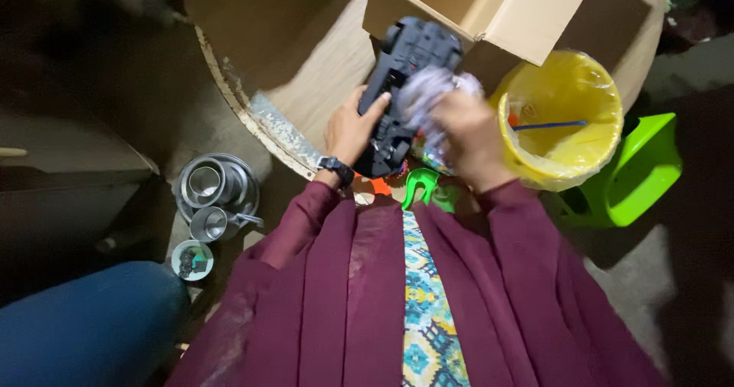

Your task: The person sorts toys from a cardboard box, placing a teddy bear and a white stuffed animal back into the box. They then wipe a green toy car with a cloth and place it into a second box. Other toys remain on the table.

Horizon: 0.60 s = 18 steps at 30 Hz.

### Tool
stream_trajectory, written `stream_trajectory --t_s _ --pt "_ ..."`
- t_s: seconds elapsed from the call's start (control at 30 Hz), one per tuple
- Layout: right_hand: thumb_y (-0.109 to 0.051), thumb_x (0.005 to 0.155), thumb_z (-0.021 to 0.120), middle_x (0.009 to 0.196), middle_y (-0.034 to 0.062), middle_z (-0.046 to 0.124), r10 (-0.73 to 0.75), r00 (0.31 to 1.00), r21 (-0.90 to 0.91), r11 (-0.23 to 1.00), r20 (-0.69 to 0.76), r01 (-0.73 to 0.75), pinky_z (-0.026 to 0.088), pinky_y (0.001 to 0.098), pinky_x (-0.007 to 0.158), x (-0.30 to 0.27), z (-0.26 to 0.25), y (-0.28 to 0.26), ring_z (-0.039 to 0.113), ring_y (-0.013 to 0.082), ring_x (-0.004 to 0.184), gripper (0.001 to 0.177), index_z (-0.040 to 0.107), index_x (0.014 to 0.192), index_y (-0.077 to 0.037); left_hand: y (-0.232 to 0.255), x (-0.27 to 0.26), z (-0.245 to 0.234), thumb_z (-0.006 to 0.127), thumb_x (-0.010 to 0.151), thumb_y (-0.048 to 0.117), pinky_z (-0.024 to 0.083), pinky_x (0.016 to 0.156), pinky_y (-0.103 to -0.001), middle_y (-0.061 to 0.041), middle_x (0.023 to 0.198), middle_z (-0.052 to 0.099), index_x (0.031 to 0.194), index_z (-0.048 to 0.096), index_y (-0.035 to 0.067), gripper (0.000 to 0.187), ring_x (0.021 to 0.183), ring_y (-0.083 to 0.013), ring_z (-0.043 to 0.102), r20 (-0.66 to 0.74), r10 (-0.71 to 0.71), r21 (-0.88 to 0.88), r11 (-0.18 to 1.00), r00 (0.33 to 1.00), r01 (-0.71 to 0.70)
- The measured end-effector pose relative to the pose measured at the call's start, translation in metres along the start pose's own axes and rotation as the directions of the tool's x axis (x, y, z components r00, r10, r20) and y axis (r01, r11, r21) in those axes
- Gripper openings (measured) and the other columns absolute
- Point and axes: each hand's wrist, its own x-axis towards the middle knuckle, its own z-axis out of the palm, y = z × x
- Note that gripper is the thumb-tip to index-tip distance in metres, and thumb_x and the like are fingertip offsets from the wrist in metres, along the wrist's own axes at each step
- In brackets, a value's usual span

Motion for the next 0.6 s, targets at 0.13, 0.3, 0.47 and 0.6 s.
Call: stream_trajectory --t_s 0.13,0.3,0.47,0.6 --pt "0.005 0.078 0.067 0.118 0.0157 0.071 -0.151 0.98 0.352 0.931 0.129 0.098 0.056 0.04 0.093 -0.008 -0.004 -0.017 0.068 0.0339 0.108 0.024 0.072 0.101 0.0 -0.006 0.007 -0.002 0.06 0.09 0.063 0.054 0.073 -0.043 -0.013 0.092 0.078 0.119 0.072 0.017 0.056 0.085 -0.0299 0.075 0.011 -0.069 -0.018 0.997 0.998 0.07" --pt "0.0 0.069 0.072 0.098 0.0138 0.065 -0.122 0.992 0.182 0.976 0.019 0.117 0.056 0.0438 0.088 -0.01 -0.006 -0.04 0.067 0.0356 0.1 0.015 0.066 0.083 0.0 -0.019 0.012 0.01 0.065 0.093 0.053 0.054 0.071 -0.031 -0.006 0.087 0.078 0.117 0.072 0.008 0.052 0.078 -0.0134 0.069 0.034 0.008 -0.369 0.929 0.999 0.005" --pt "0.005 0.076 0.072 0.111 0.0153 0.071 -0.184 0.977 0.132 0.971 -0.107 0.197 0.058 0.042 0.09 -0.019 -0.013 -0.044 0.07 0.0324 0.104 0.013 0.071 0.089 0.002 -0.029 0.02 0.029 0.067 0.097 0.043 0.051 0.068 -0.025 0.002 0.091 0.07 0.112 0.072 0.002 0.044 0.075 -0.0072 0.061 0.264 -0.037 -0.717 0.66 0.964 0.222" --pt "0.004 0.077 0.074 0.101 0.0143 0.067 -0.073 0.949 0.038 0.995 -0.308 0.089 0.056 0.0426 0.079 -0.017 -0.009 -0.048 0.067 0.033 0.093 0.013 0.073 0.091 0.003 -0.032 0.02 0.032 0.064 0.1 0.04 0.054 0.072 -0.027 0.0 0.096 0.072 0.115 0.07 0.006 0.038 0.081 -0.01 0.067 0.434 0.016 -0.834 0.384 0.901 0.395"
